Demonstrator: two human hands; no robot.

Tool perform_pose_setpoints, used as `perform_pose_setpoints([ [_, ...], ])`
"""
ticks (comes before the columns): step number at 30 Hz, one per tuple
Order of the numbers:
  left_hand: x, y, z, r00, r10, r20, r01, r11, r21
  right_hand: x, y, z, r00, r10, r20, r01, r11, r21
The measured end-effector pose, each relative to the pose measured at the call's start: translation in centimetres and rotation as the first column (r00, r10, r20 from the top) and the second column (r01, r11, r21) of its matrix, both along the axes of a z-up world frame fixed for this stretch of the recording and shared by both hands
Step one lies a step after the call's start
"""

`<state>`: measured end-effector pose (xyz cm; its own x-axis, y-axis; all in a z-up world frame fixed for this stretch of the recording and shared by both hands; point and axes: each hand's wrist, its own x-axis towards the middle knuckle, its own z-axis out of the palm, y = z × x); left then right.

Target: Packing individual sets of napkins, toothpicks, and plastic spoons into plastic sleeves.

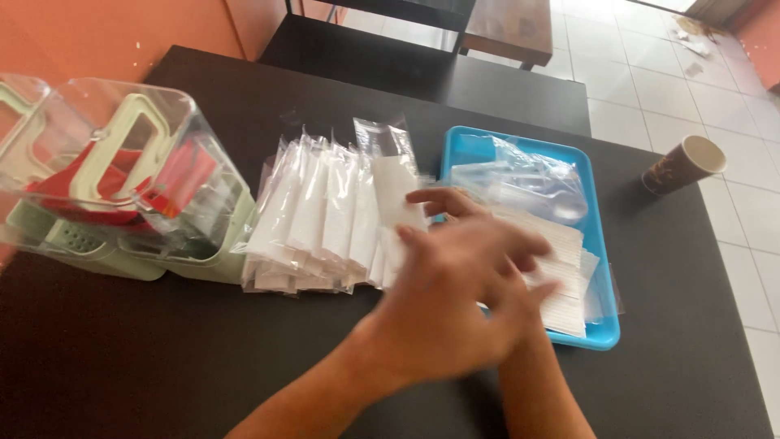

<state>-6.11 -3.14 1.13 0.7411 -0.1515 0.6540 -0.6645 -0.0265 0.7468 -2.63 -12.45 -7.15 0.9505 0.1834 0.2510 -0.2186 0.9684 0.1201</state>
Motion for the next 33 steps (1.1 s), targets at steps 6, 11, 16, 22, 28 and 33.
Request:
perform_pose_setpoints([
  [6,-2.5,-0.5,0.1,0.967,-0.235,0.102,0.212,0.957,0.197,2.1,3.1,5.7,0.962,-0.001,0.272,0.241,-0.460,-0.854],
  [11,-2.5,0.0,0.3,0.972,-0.227,0.064,0.208,0.952,0.224,4.1,1.9,5.2,0.894,-0.090,0.439,0.363,-0.428,-0.828],
  [16,-2.7,-0.2,0.3,0.962,-0.272,-0.031,0.270,0.926,0.263,3.3,1.6,5.1,0.922,-0.074,0.379,0.285,-0.531,-0.798],
  [22,-2.5,0.0,0.3,0.951,-0.305,-0.045,0.304,0.904,0.300,3.1,1.8,1.7,0.929,0.302,0.213,0.362,-0.860,-0.360],
  [28,-2.4,0.1,0.4,0.951,-0.306,-0.051,0.307,0.902,0.303,3.1,1.0,1.2,0.922,0.325,0.210,0.372,-0.895,-0.246],
  [33,-2.0,0.4,0.4,0.956,-0.289,-0.037,0.287,0.908,0.306,3.3,0.6,0.1,0.899,0.353,0.261,0.416,-0.873,-0.255],
])
